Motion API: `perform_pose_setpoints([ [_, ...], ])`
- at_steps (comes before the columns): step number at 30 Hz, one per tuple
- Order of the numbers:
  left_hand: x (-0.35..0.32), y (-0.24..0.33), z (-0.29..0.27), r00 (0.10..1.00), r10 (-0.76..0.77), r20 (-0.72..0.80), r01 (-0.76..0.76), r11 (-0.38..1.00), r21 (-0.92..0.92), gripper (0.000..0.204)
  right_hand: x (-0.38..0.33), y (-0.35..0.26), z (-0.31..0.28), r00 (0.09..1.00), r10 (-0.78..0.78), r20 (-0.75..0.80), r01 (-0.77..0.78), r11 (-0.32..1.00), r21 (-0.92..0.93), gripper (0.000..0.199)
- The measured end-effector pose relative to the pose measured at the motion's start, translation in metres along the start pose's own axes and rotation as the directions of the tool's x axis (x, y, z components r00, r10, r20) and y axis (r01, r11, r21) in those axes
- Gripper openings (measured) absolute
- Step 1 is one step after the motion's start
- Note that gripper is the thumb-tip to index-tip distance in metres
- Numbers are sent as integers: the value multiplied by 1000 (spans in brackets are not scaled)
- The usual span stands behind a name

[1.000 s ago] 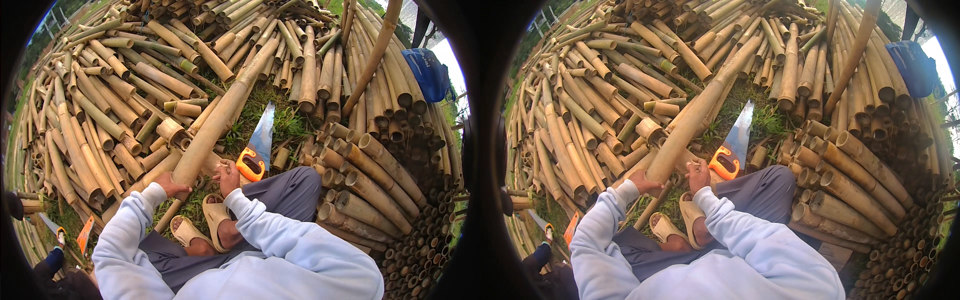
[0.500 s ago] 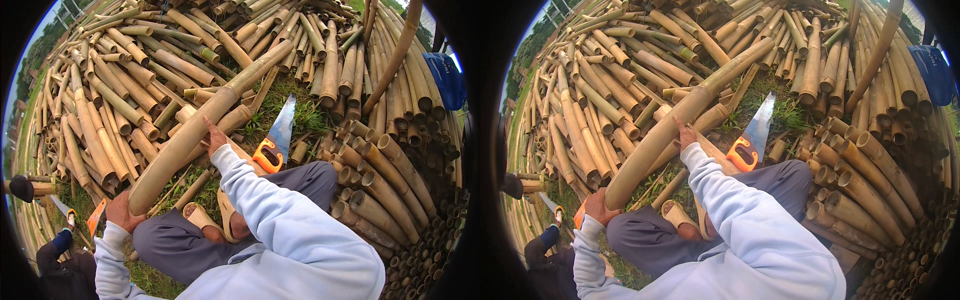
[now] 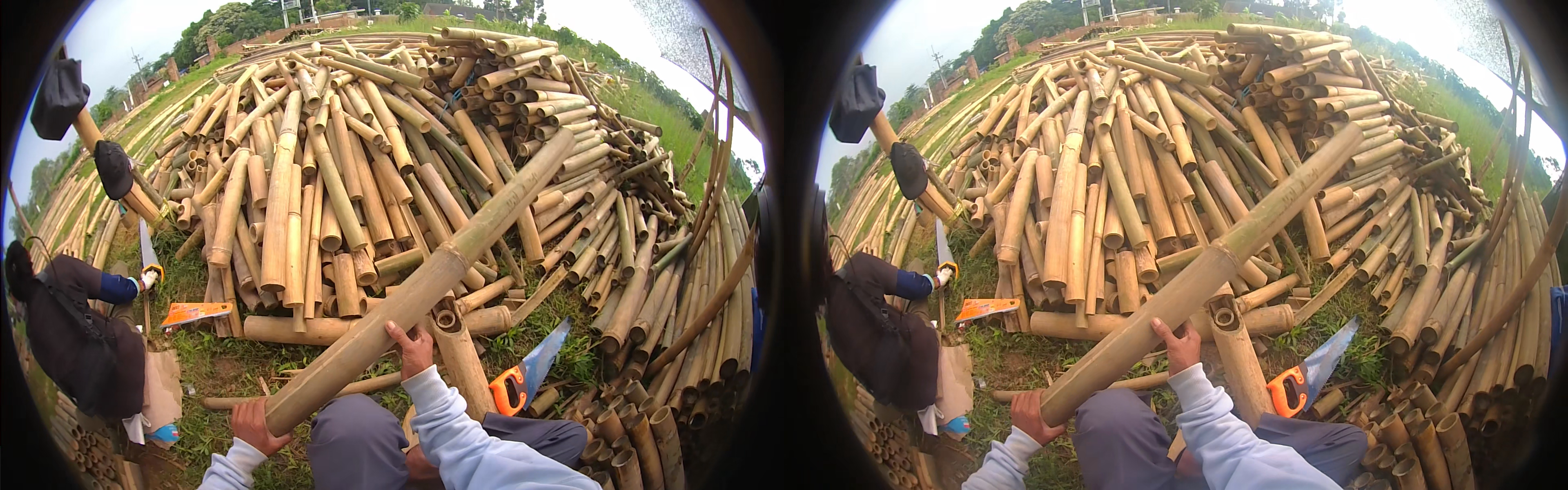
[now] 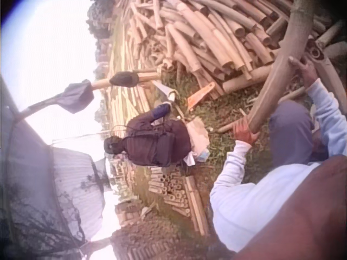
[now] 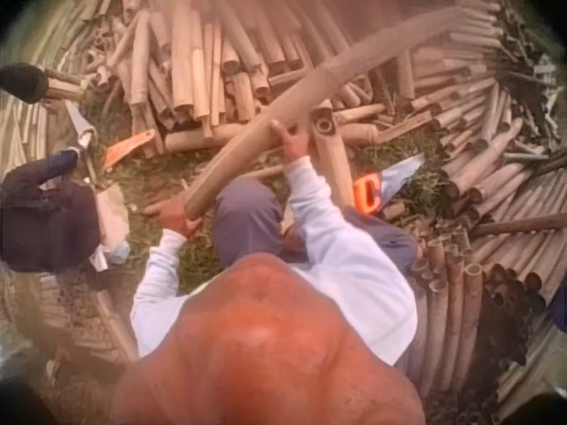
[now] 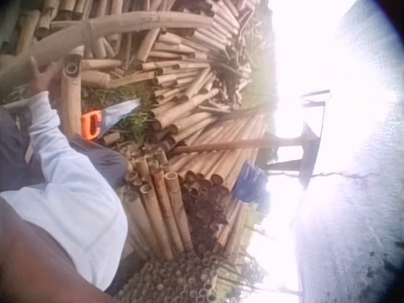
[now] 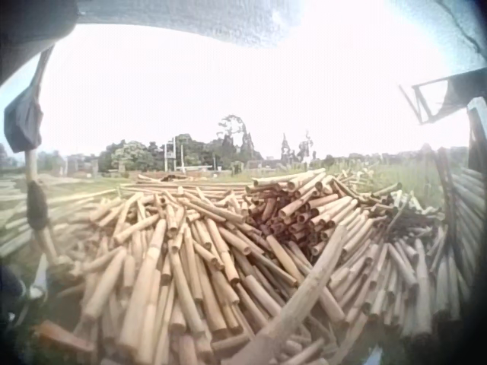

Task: The person sits on the ground and uses a hand saw to cut bamboo poles into shorter sections. They repeatedly position a pole, saw through it, and set the cut pieces aside among a large pile of bamboo.

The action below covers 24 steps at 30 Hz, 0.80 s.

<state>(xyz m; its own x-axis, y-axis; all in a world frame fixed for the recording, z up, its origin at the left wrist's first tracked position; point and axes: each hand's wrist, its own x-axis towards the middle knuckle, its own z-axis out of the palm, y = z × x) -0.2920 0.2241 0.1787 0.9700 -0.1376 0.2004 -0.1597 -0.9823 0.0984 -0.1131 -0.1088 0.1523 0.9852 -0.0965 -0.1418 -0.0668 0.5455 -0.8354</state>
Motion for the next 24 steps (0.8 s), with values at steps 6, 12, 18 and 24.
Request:
perform_pose_setpoints([
  [6,102,46,-11,925,-381,-7,293,723,-625,74,130,-139,127,857,-61,512,281,888,-364,103],
  [12,492,53,-146,515,-802,-302,-76,308,-948,92,36,-214,150,674,-455,582,635,759,-143,115],
  [18,440,244,-160,544,244,-803,-774,516,-368,62,-98,-131,-104,952,-267,147,282,584,-761,51],
  [24,294,207,-20,721,691,38,-605,656,-450,50,-211,-96,-238,903,-348,-251,-40,514,-857,24],
])
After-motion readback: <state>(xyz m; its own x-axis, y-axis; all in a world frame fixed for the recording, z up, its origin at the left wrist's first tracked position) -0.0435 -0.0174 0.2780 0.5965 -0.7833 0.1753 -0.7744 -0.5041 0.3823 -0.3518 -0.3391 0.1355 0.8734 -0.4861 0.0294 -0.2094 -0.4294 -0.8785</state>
